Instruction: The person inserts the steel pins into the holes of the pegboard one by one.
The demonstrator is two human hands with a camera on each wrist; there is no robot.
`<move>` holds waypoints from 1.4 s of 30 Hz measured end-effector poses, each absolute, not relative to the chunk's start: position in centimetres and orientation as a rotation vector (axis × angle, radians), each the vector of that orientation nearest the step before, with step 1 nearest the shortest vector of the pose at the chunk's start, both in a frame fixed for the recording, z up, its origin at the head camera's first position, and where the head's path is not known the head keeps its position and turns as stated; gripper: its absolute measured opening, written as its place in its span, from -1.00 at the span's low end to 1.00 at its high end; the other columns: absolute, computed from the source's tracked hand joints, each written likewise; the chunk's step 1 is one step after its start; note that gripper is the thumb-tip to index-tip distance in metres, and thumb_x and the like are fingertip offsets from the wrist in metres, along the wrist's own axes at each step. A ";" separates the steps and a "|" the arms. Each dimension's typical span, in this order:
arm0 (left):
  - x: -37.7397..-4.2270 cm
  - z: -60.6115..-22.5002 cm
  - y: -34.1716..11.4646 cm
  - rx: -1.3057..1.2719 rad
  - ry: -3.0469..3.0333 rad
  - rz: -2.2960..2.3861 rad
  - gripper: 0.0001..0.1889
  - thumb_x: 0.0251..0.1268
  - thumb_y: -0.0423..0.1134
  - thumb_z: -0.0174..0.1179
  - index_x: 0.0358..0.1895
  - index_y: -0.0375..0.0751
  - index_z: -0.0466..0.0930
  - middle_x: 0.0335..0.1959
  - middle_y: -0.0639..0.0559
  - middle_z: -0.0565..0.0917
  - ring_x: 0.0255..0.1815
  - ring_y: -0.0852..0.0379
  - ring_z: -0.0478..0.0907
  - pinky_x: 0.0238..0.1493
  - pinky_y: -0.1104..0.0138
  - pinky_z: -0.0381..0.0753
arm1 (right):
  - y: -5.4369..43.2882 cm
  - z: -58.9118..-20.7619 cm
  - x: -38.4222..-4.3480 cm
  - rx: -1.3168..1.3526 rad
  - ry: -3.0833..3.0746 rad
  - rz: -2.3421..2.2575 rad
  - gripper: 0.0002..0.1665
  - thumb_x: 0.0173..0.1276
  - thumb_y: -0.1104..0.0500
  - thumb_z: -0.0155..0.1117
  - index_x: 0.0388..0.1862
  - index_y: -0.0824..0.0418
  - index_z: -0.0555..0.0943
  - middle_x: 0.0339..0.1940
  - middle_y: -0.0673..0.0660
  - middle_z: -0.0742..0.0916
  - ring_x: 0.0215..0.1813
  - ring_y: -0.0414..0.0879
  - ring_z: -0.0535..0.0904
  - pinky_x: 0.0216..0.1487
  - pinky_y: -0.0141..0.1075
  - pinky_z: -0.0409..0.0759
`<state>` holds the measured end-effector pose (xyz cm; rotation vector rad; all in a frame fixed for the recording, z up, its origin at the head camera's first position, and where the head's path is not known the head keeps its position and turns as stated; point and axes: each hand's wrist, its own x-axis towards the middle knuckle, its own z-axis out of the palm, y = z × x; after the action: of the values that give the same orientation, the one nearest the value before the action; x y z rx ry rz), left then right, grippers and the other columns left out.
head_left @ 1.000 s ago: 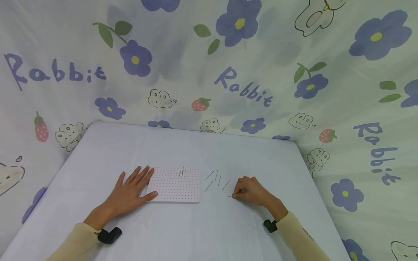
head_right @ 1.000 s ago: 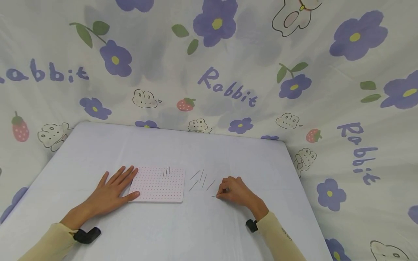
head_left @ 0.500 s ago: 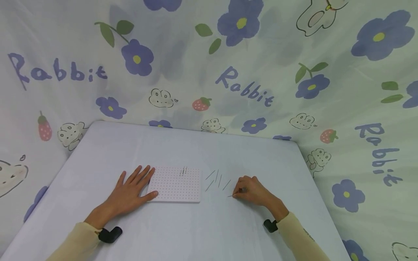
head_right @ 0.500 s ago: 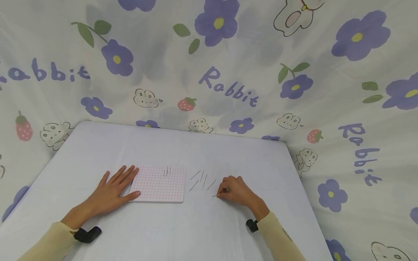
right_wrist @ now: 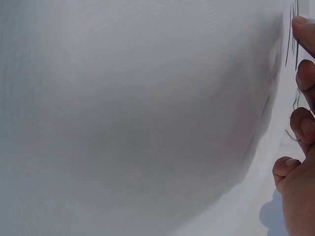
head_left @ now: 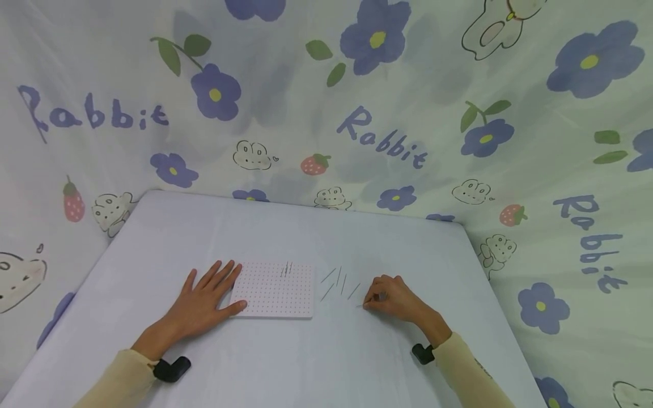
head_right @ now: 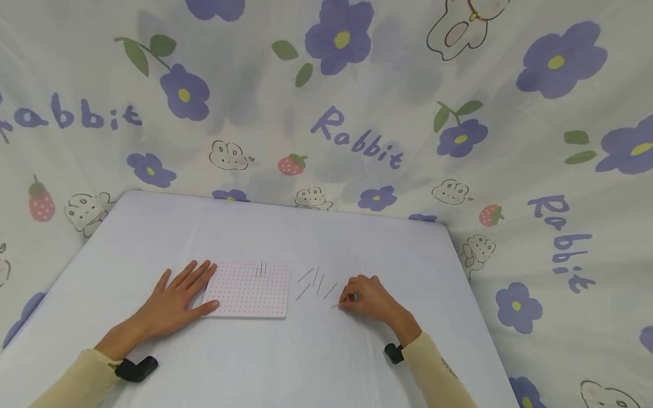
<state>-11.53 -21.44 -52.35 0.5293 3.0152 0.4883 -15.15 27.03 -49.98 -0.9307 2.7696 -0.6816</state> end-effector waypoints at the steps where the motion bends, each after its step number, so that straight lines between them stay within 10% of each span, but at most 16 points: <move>1: -11.5 -52.3 -21.4 0.529 3.014 0.492 -0.01 0.31 0.50 -0.02 0.64 -0.02 -0.01 0.65 -0.13 0.03 0.64 -0.25 -0.14 0.45 -0.38 -0.33 | 27.0 -50.0 -15.2 -0.933 2.775 -0.677 -0.90 0.32 -0.11 0.44 -0.33 -0.17 0.79 -0.39 -0.41 0.59 -0.24 -0.38 0.47 -0.11 -0.23 0.27; 42: -11.7 -52.0 -21.5 0.552 3.012 0.502 -0.01 0.31 0.47 0.00 0.63 -0.05 0.03 0.64 -0.14 0.07 0.64 -0.25 -0.11 0.44 -0.38 -0.29 | 25.1 -48.4 -16.3 -0.970 2.801 -0.601 -0.94 0.30 0.06 0.47 -0.28 -0.15 0.78 -0.42 -0.35 0.58 -0.26 -0.24 0.52 -0.17 -0.24 0.26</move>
<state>-11.71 -21.46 -52.00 0.5515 3.0120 0.5023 -16.32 25.12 -48.38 -0.9701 2.8010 -0.6009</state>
